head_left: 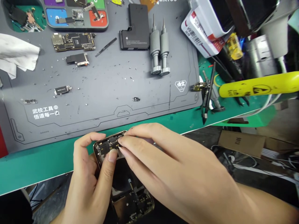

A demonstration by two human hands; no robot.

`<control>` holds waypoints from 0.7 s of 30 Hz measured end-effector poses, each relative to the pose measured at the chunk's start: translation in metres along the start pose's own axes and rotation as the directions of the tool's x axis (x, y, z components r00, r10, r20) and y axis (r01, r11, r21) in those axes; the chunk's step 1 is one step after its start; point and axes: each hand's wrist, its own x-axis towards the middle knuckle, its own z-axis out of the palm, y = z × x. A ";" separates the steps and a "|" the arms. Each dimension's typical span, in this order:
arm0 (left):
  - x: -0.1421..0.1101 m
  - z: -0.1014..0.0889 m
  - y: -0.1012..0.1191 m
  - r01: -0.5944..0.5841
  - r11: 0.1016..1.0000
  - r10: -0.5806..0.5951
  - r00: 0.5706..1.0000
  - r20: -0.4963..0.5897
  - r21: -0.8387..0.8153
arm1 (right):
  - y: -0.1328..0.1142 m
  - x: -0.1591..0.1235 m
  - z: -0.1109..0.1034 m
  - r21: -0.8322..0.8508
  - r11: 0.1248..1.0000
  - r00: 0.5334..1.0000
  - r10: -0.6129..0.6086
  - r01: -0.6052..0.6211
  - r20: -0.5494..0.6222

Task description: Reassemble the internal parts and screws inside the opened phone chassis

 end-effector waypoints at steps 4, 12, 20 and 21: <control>-0.002 -0.001 -0.002 0.039 0.999 -0.039 0.999 0.020 0.019 | 0.002 -0.003 0.004 -0.004 0.999 0.998 -0.045 0.044 -0.046; -0.007 0.002 -0.007 0.099 0.994 -0.100 0.994 -0.031 -0.043 | 0.006 -0.008 0.009 -0.001 0.997 0.993 -0.083 0.083 -0.085; -0.010 0.015 0.002 0.167 0.979 -0.181 0.976 -0.119 -0.120 | 0.015 -0.017 0.014 0.046 0.992 0.985 -0.109 0.116 -0.136; -0.011 0.018 0.005 0.177 0.976 -0.195 0.970 -0.145 -0.125 | 0.016 -0.019 0.014 0.047 0.993 0.984 -0.105 0.113 -0.141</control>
